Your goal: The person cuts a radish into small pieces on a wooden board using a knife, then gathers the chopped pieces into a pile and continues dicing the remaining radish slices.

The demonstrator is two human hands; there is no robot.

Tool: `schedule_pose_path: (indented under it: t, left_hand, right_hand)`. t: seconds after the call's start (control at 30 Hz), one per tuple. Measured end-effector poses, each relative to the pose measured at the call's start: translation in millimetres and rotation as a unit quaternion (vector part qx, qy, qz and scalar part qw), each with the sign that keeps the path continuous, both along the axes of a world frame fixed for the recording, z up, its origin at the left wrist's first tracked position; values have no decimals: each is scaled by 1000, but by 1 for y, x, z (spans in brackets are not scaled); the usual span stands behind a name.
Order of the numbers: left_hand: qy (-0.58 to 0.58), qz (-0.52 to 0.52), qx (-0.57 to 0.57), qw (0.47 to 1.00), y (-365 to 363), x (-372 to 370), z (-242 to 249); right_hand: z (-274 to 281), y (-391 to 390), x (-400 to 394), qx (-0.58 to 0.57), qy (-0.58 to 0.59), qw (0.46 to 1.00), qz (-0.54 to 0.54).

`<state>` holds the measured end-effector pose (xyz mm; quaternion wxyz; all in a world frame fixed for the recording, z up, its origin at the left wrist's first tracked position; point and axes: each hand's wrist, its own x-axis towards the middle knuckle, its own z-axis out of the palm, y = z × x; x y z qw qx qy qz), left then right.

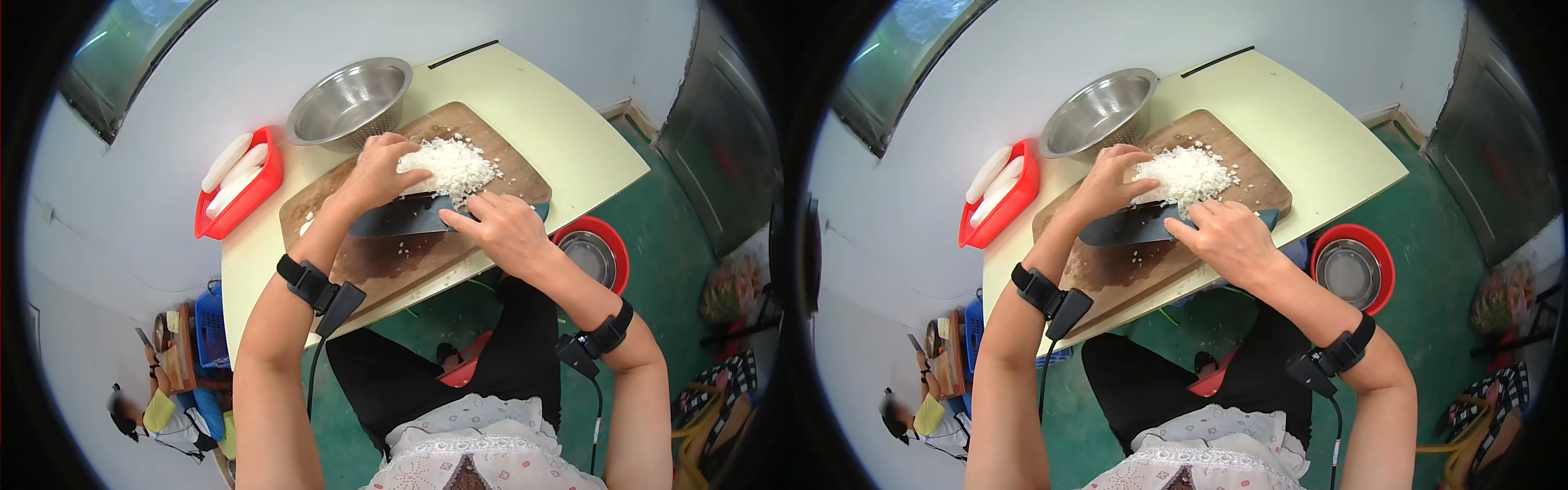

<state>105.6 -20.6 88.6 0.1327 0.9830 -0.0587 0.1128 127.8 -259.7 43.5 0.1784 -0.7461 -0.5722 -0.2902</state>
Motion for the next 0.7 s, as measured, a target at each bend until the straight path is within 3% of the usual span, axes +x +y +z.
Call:
schedule_pose_path:
  t: [0.07,0.17,0.3,0.43,0.53,0.7]
  left_hand:
    - [11,-52,-1,999,-13,-3,1]
    - [32,-43,60,997,-17,-1,-3]
    - [-27,71,105,992,4,7,-9]
    - [-8,-11,-18,1000,-3,0,0]
    - [15,-50,11,999,-8,-8,-1]
    - [6,33,41,999,12,0,-8]
  right_hand:
    - [-1,3,1,8,5,1000,9]
    - [-2,7,1,10,6,1000,14]
    - [0,4,1,0,10,1000,11]
    - [3,3,1,-17,-1,1000,-3]
    - [3,5,2,-13,-5,1000,-5]
    - [5,2,-2,2,9,1000,5]
